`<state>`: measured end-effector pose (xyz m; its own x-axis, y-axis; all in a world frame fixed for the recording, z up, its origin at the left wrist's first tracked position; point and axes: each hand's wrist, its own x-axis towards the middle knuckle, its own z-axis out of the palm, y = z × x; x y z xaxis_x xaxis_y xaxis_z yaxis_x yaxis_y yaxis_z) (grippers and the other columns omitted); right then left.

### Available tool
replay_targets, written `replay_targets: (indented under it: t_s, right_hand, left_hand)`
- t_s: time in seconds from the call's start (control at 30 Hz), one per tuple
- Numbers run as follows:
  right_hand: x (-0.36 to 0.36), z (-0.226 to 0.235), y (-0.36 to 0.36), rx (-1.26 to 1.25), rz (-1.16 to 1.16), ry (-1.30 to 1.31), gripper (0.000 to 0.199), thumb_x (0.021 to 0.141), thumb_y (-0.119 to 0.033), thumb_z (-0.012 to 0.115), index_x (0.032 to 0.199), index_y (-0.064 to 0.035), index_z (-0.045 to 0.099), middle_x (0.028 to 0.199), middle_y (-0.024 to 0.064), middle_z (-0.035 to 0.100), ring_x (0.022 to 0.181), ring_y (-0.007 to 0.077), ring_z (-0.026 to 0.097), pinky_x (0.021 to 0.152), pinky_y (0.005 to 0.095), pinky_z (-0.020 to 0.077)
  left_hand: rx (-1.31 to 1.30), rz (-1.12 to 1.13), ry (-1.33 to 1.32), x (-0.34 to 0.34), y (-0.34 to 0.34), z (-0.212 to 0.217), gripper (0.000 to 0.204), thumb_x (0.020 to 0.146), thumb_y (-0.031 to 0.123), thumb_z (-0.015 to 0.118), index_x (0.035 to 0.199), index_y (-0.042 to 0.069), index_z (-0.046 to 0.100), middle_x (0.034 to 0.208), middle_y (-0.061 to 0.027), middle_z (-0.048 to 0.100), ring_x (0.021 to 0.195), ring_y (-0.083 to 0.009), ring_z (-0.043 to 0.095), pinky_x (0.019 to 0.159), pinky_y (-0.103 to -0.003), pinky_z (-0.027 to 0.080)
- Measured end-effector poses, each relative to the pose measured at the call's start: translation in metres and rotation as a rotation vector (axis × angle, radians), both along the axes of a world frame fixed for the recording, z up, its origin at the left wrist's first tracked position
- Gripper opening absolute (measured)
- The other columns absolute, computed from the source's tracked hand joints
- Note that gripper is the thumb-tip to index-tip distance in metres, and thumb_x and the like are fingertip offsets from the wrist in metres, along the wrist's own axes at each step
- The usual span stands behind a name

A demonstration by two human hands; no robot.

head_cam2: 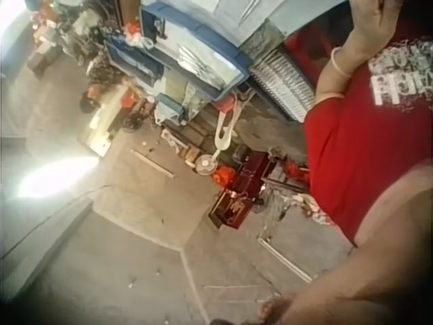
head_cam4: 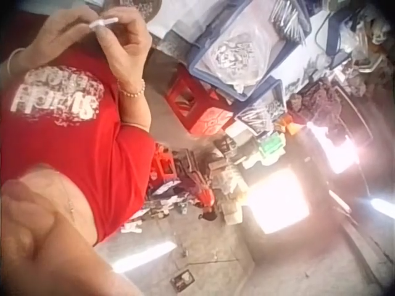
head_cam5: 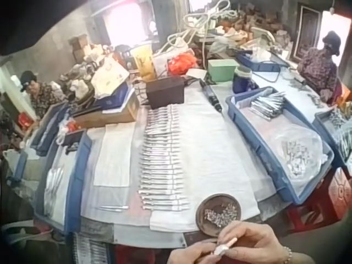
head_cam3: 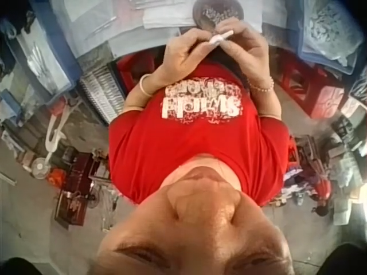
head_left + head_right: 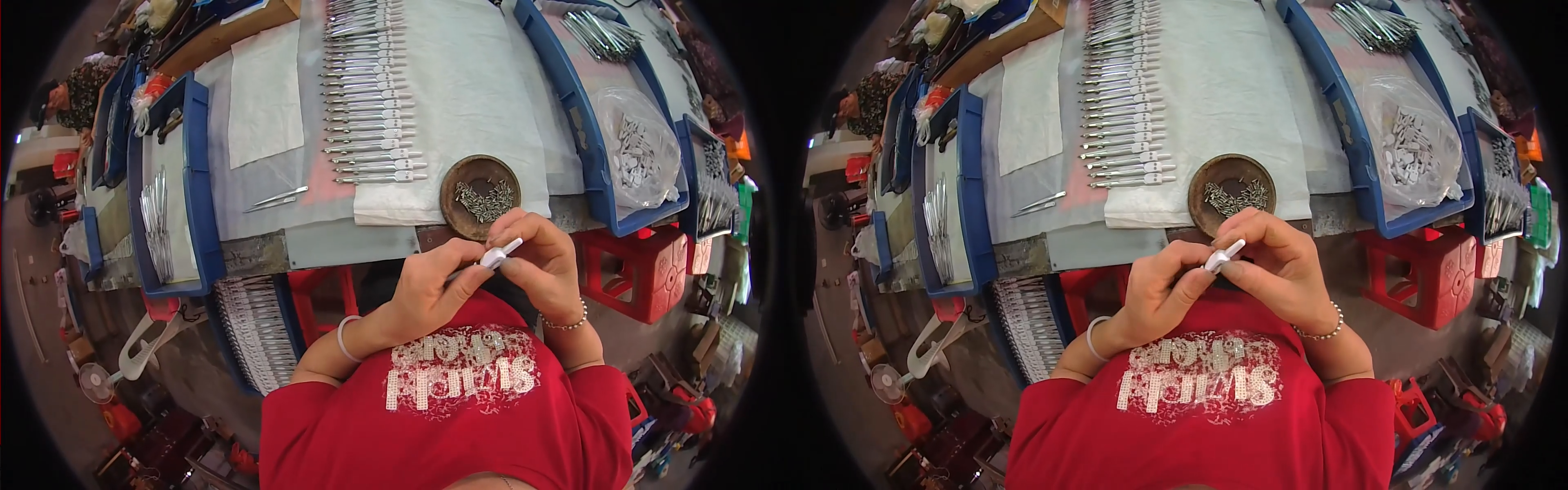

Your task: Assembling small metal shafts with white plastic fittings and other components at a factory workbench.

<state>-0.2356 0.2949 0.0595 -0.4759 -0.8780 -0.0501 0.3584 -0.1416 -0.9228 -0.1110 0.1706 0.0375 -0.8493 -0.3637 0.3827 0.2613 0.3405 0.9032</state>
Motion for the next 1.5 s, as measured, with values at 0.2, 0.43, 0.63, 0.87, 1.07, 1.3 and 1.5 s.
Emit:
replay_targets:
  t_s: [0.2,0.43,0.63,0.87,1.07,1.3,1.5]
  right_hand:
    - [-0.006,-0.005,-0.012,-0.132,-0.075,-0.216,0.042,0.087,-0.023,0.058,0.118,0.0015,0.045,0.114,0.0136,0.055,0.100,0.0183,0.055,0.091,0.0313,0.0429]
    - [-0.005,0.009,-0.038,-0.162,-0.076,-0.549,0.017,0.095,-0.020,0.046,0.095,-0.0031,0.049,0.052,-0.0053,0.031,0.040,0.0035,0.021,0.037,0.0206,0.0173]
    - [-0.009,0.005,-0.063,0.127,0.007,-0.530,0.017,0.095,-0.019,0.046,0.092,-0.0035,0.051,0.050,-0.0071,0.029,0.040,0.0021,0.020,0.035,0.0194,0.0143]
    - [-0.022,-0.012,-0.067,0.060,-0.039,-0.681,0.018,0.097,-0.022,0.042,0.093,-0.0060,0.049,0.048,-0.0080,0.026,0.038,0.0011,0.017,0.033,0.0174,0.0129]
    - [-0.018,-0.014,-0.068,0.043,-0.026,-0.709,0.018,0.096,-0.021,0.045,0.094,-0.0041,0.052,0.050,-0.0068,0.028,0.040,0.0029,0.019,0.035,0.0187,0.0143]
    - [-0.014,-0.006,-0.073,0.060,-0.044,-0.701,0.018,0.095,-0.021,0.047,0.093,-0.0039,0.052,0.050,-0.0068,0.029,0.040,0.0026,0.020,0.036,0.0183,0.0146]
    - [-0.019,-0.006,-0.077,0.149,0.048,-0.632,0.016,0.096,-0.018,0.043,0.093,-0.0038,0.048,0.049,-0.0075,0.025,0.038,0.0013,0.015,0.033,0.0177,0.0128]
  left_hand:
    - [1.246,-0.462,-0.453,0.003,-0.005,0.005,0.026,0.097,0.025,0.044,0.095,0.002,0.053,0.063,0.0011,0.045,0.050,-0.0030,0.034,0.044,-0.018,0.026]
    - [1.425,-0.481,-0.486,0.005,-0.001,0.000,0.033,0.096,0.032,0.043,0.096,0.001,0.053,0.060,-0.0012,0.043,0.043,-0.0036,0.027,0.039,-0.018,0.022]
    - [1.712,-0.400,-0.437,0.006,0.003,-0.012,0.028,0.095,0.031,0.047,0.094,0.004,0.054,0.062,0.0016,0.045,0.042,-0.0029,0.029,0.037,-0.018,0.021]
    - [1.857,-0.522,-0.363,-0.002,0.001,-0.020,0.032,0.096,0.038,0.042,0.099,0.007,0.051,0.062,0.0044,0.042,0.041,-0.0019,0.029,0.037,-0.018,0.022]
    - [2.047,-0.634,-0.276,0.004,0.005,-0.036,0.031,0.096,0.037,0.042,0.103,0.008,0.048,0.064,0.0045,0.042,0.042,-0.0011,0.030,0.038,-0.017,0.024]
    - [2.026,-0.667,-0.155,0.007,0.009,-0.039,0.030,0.096,0.036,0.042,0.102,0.008,0.048,0.066,0.0039,0.043,0.043,-0.0019,0.031,0.038,-0.017,0.025]
    - [1.958,-0.636,-0.265,0.005,0.006,-0.033,0.029,0.096,0.036,0.042,0.103,0.008,0.048,0.067,0.0031,0.044,0.043,-0.0031,0.032,0.039,-0.018,0.027]
